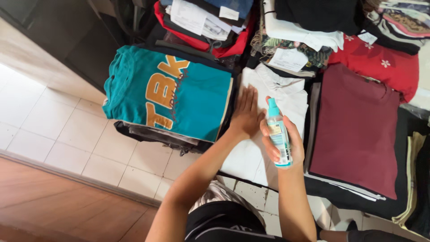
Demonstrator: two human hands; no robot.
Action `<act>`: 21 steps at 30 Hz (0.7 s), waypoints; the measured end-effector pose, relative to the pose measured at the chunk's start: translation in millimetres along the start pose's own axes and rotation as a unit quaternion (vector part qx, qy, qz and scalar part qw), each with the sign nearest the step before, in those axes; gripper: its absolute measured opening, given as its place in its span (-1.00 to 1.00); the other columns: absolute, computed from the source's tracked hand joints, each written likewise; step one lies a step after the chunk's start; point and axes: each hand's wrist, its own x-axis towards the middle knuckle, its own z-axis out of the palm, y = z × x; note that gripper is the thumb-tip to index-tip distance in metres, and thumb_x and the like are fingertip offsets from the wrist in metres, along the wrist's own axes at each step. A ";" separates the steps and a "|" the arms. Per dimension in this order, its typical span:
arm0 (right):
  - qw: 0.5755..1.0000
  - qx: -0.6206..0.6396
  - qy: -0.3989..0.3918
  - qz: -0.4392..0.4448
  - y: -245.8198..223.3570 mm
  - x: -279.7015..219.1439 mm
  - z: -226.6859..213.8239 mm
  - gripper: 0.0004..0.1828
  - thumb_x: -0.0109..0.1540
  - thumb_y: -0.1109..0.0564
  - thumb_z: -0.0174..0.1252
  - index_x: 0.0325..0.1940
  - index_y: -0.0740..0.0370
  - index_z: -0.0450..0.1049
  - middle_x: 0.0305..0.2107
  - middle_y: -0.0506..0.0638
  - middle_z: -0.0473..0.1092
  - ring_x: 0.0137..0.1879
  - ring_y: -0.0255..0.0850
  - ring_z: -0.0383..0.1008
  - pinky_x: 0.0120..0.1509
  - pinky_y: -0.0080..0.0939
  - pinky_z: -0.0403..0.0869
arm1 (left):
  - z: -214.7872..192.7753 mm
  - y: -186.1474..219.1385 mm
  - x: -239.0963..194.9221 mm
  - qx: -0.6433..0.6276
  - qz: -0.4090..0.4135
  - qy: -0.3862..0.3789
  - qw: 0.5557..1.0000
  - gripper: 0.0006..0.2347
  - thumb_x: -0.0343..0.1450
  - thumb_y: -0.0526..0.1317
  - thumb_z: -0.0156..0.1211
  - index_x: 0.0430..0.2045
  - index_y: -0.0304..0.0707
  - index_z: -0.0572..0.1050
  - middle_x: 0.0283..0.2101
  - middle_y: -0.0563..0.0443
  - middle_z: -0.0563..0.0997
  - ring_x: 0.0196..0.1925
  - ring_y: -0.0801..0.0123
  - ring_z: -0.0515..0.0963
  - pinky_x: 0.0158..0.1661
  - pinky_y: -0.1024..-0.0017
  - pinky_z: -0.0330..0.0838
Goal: The person sprays a liquid from a small bottle onto a stack of folded t-shirts and polo shirts. They smooth the fabric with their hands and then move the treated items to a separate pile on the table.
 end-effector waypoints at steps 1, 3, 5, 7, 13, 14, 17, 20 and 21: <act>1.000 0.006 -0.006 0.009 2.2 1.4 1.3 -0.37 0.55 0.02 -0.20 0.67 0.19 -0.15 -0.17 0.27 0.32 -0.54 -0.21 0.39 -0.62 -0.31 0.37 | -6.7 -2.3 2.9 -0.028 0.017 -0.005 0.999 -0.35 0.53 -0.03 -0.10 0.41 -0.59 -0.09 0.53 -0.40 -0.17 0.58 -0.10 -0.26 0.47 0.11 -0.25; 0.999 0.018 -0.020 0.028 7.6 6.7 4.7 -0.37 0.54 0.03 -0.19 0.67 0.15 -0.16 -0.14 0.29 0.32 -0.55 -0.20 0.41 -0.64 -0.31 0.35 | -27.6 -3.9 -4.6 -0.096 0.073 0.005 0.993 -0.42 0.54 -0.13 -0.03 0.38 -0.60 0.01 0.53 -0.44 -0.10 0.60 -0.15 -0.20 0.49 0.13 -0.17; 0.996 -0.088 0.005 -0.004 14.9 17.0 12.1 -0.35 0.52 0.06 -0.13 0.68 0.02 -0.15 -0.12 0.24 0.31 -0.53 -0.13 0.45 -0.62 -0.30 0.38 | -65.0 -7.3 -28.2 -0.165 0.157 0.036 0.973 -0.51 0.56 -0.25 0.02 0.36 -0.59 0.13 0.54 -0.46 -0.01 0.63 -0.18 -0.13 0.54 0.15 -0.08; 0.975 -0.211 0.052 -0.034 23.4 27.5 21.6 -0.28 0.45 0.12 -0.05 0.64 -0.09 -0.17 -0.10 0.18 0.32 -0.50 -0.10 0.48 -0.61 -0.27 0.40 | -103.9 -5.5 -59.0 -0.245 0.094 0.070 0.962 -0.58 0.57 -0.29 0.01 0.35 -0.48 0.23 0.51 -0.34 0.16 0.62 -0.08 0.04 0.52 0.15 0.03; 0.763 -0.629 0.092 -0.119 69.0 84.3 55.5 -0.22 0.35 0.21 0.19 0.56 -0.15 0.01 -0.25 0.16 0.39 -0.42 -0.13 0.48 -0.39 -0.16 0.48 | -228.1 -61.4 -110.5 -0.121 -0.021 0.218 0.968 -0.61 0.60 -0.30 -0.03 0.37 -0.41 0.25 0.50 -0.26 0.20 0.61 -0.07 0.02 0.50 -0.03 -0.16; 0.686 -0.707 0.037 -0.169 81.3 99.2 59.9 -0.27 0.37 0.20 0.17 0.55 -0.17 0.05 -0.14 0.21 0.41 -0.39 -0.12 0.51 -0.35 -0.15 0.48 | -244.9 -75.6 -112.9 -0.100 -0.042 0.235 0.966 -0.60 0.60 -0.30 -0.04 0.37 -0.45 0.22 0.50 -0.27 0.19 0.60 -0.09 0.00 0.48 -0.05 -0.18; 0.477 -0.865 0.009 -0.156 118.6 142.7 64.6 -0.37 0.36 0.15 0.19 0.49 -0.20 0.21 -0.27 0.16 0.45 -0.45 -0.08 0.49 -0.39 -0.11 0.46 | -280.9 -116.8 -119.7 -0.049 -0.060 0.261 0.962 -0.62 0.62 -0.30 -0.07 0.37 -0.37 0.25 0.53 -0.22 0.16 0.62 -0.04 0.01 0.51 -0.02 -0.15; 0.341 -0.936 0.018 -0.089 144.3 186.8 57.1 -0.37 0.33 0.12 0.23 0.46 -0.25 0.26 -0.34 0.15 0.47 -0.46 -0.02 0.52 -0.46 -0.08 0.45 | -305.2 -152.2 -130.4 -0.018 -0.081 0.249 0.965 -0.62 0.62 -0.31 -0.09 0.39 -0.39 0.22 0.54 -0.20 0.13 0.63 -0.06 -0.01 0.51 -0.04 -0.14; 0.306 -0.950 0.014 -0.069 151.5 200.1 53.1 -0.36 0.32 0.11 0.24 0.46 -0.28 0.26 -0.31 0.16 0.47 -0.44 0.00 0.54 -0.47 -0.07 0.45 | -310.9 -162.3 -132.9 -0.018 -0.080 0.246 0.966 -0.61 0.62 -0.31 -0.09 0.39 -0.40 0.21 0.54 -0.21 0.12 0.62 -0.08 -0.02 0.51 -0.05 -0.15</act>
